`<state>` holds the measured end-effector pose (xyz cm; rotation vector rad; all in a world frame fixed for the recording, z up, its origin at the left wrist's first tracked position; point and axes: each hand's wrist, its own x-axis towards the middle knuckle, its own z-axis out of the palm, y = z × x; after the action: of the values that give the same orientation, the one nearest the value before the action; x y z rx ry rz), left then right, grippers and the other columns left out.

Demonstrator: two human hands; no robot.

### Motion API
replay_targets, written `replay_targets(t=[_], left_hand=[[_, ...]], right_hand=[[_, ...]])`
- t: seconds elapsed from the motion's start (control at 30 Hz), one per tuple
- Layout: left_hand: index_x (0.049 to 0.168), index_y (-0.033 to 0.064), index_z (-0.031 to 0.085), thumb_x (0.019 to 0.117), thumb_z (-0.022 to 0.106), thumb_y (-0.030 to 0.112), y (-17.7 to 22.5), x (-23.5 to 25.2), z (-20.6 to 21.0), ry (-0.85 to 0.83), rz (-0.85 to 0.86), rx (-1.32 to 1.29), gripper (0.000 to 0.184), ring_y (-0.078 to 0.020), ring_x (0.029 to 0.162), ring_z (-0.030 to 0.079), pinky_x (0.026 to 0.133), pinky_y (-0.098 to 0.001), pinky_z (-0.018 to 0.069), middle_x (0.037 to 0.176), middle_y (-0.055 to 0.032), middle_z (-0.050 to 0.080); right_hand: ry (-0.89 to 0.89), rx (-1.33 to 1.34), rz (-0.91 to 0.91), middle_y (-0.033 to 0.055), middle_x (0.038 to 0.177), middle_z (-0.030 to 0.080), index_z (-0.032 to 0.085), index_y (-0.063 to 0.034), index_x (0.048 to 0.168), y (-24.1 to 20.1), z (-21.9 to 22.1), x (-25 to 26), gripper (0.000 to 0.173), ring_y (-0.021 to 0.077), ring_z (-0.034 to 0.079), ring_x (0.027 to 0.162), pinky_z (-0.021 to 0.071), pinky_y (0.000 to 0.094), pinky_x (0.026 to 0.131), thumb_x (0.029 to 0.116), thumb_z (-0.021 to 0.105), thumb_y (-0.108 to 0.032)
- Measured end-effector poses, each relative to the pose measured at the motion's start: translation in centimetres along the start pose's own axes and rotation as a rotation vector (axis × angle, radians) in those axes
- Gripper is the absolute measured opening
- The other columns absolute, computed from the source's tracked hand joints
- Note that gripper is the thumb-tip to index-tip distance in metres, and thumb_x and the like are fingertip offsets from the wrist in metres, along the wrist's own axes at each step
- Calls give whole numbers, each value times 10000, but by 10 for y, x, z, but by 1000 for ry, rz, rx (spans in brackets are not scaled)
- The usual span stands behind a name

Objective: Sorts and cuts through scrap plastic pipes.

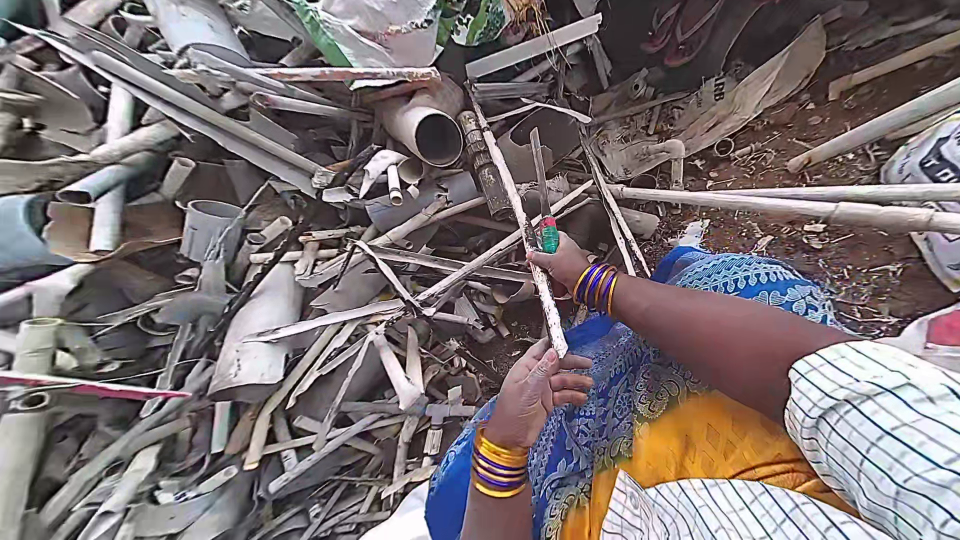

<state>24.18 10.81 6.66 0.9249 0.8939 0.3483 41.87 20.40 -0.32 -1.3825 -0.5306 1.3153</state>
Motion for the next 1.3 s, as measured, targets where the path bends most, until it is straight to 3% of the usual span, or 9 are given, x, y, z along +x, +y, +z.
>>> replay_targets(t=[0.1,0.27,0.47,0.63,0.77,0.87,1.0,1.1,1.3], left_hand=[[1394,0,383,1087,267,45,-7,-10,3,178,85,-160,331,-142,758,744,635,-228,604,1006,-111,748],[1336,-143,466,1001,498,-58,-7,0,-17,592,238,52,347,-164,892,682,830,-288,579,1107,-200,637],[1361,-19,585,981,652,77,9,-18,-58,714,43,602,397,-334,1057,673,942,-501,530,1167,-233,683],[1442,-42,519,1005,639,118,17,-18,-48,723,20,863,481,-360,1269,593,1099,-490,427,1341,-262,617],[1471,-62,471,945,719,129,-4,-18,-54,855,412,468,611,-237,1166,631,1001,-374,494,1359,-251,602],[1341,-93,534,1080,408,116,-5,-13,-54,821,637,-42,357,-64,915,665,839,-221,553,1150,-98,660],[1275,7,555,1126,346,173,4,-11,-51,844,665,-571,306,-69,796,671,761,-227,567,929,3,675],[1059,105,562,1129,379,300,10,-8,-49,922,604,-798,277,-48,659,675,656,-201,583,740,41,664],[1158,28,558,1132,297,411,7,-3,-58,904,356,-738,463,-114,727,671,674,-253,558,896,-65,692]], right_hand=[[-55,-126,-24,236,1205,625,395,1,1467,5,13,-1,608,300,653,1020,531,470,914,977,708,-179],[-88,-722,-142,307,1074,642,491,66,1348,3,16,-25,515,442,659,957,502,624,859,1026,639,-308],[-417,-1023,-413,312,974,653,440,4,1466,17,26,-68,458,469,652,809,487,660,736,1097,456,-266],[-608,-1189,-275,293,1265,621,363,59,1503,9,25,-88,479,396,631,1178,469,519,1035,1101,410,-197],[-569,-1060,-294,290,1215,639,394,47,1503,1,26,-85,483,375,641,1118,480,502,989,1066,385,-159],[-580,-998,-310,273,1161,649,414,42,1481,-1,27,-83,469,352,655,1041,497,491,936,1056,389,-155],[-623,-832,-233,187,1042,610,478,27,1381,5,30,-81,391,221,617,778,527,390,730,1043,372,-141],[-628,-612,-63,90,953,577,531,-5,1282,11,38,-82,319,122,576,679,508,296,625,1044,372,-147],[-628,-561,123,72,803,580,531,-39,1267,19,47,-80,310,138,557,566,486,287,535,1069,354,-198]])
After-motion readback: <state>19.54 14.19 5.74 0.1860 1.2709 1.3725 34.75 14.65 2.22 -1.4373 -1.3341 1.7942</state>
